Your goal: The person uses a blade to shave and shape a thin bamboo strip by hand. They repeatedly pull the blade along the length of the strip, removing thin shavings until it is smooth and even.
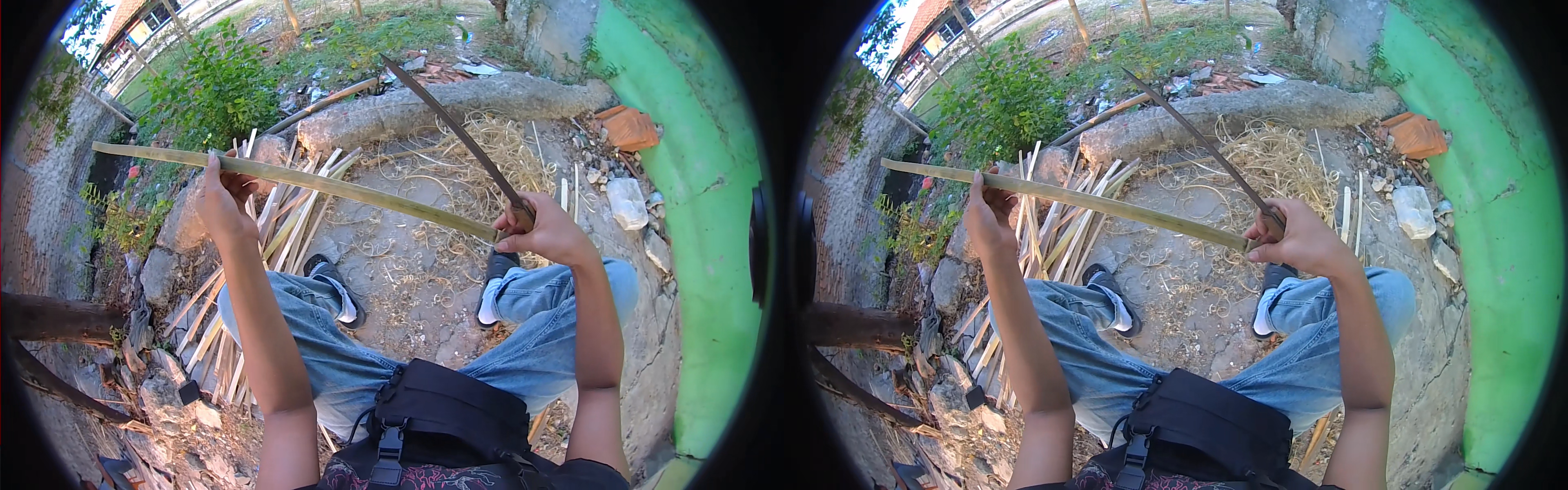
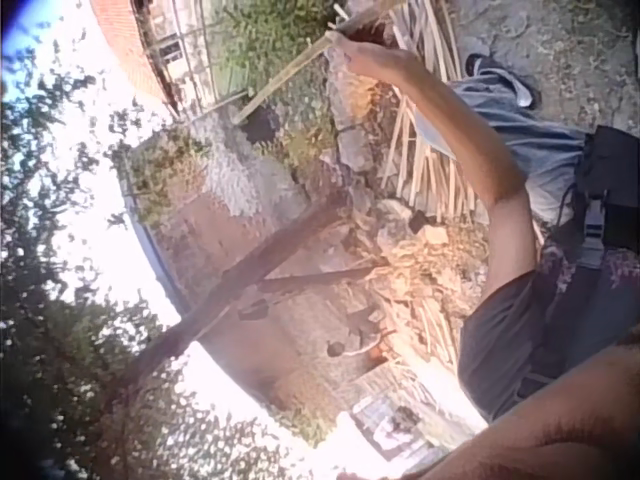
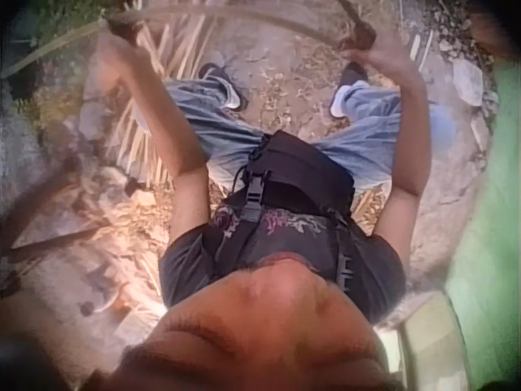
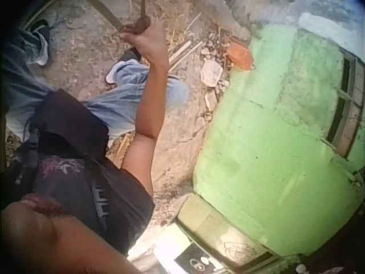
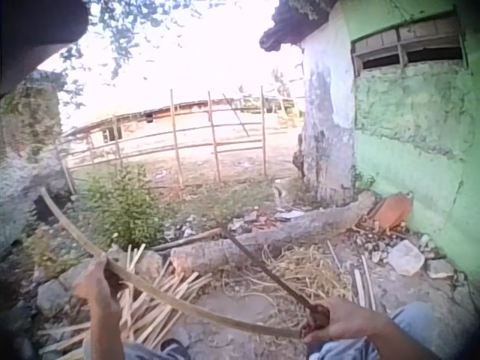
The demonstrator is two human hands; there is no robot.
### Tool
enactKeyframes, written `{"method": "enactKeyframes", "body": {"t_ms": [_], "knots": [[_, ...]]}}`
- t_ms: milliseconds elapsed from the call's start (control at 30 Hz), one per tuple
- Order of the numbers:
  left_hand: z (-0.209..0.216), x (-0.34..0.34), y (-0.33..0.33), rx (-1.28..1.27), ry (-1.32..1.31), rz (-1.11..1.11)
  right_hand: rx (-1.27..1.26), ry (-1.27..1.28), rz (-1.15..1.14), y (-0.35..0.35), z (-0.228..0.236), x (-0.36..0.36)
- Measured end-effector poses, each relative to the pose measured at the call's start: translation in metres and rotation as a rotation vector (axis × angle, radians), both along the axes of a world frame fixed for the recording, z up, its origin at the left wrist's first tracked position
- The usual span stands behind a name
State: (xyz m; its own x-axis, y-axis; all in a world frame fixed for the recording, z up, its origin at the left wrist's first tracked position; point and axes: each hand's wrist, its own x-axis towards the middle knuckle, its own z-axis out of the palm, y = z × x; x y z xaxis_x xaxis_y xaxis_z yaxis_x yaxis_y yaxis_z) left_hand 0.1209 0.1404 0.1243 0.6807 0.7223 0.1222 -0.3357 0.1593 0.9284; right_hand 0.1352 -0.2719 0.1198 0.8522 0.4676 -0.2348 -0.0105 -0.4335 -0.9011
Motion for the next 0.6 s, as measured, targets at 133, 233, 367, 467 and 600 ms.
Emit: {"method": "enactKeyframes", "body": {"t_ms": [133, 233, 367, 467, 600], "knots": [[-0.001, -0.002, 0.005, -0.005, -0.010, -0.006, 0.000, -0.027, 0.013, 0.001, -0.002, 0.000], [0.002, -0.007, 0.005, 0.053, 0.003, -0.006, 0.029, 0.048, 0.014, 0.005, -0.004, 0.002], [0.003, -0.006, -0.007, 0.076, 0.027, -0.060, 0.052, 0.008, -0.002, 0.002, -0.008, 0.001], [0.004, -0.006, -0.012, 0.116, -0.013, -0.119, -0.116, -0.107, -0.060, 0.001, -0.014, 0.004], [-0.001, -0.004, -0.039, 0.183, 0.037, -0.157, -0.271, -0.197, -0.153, 0.012, -0.019, 0.004]]}}
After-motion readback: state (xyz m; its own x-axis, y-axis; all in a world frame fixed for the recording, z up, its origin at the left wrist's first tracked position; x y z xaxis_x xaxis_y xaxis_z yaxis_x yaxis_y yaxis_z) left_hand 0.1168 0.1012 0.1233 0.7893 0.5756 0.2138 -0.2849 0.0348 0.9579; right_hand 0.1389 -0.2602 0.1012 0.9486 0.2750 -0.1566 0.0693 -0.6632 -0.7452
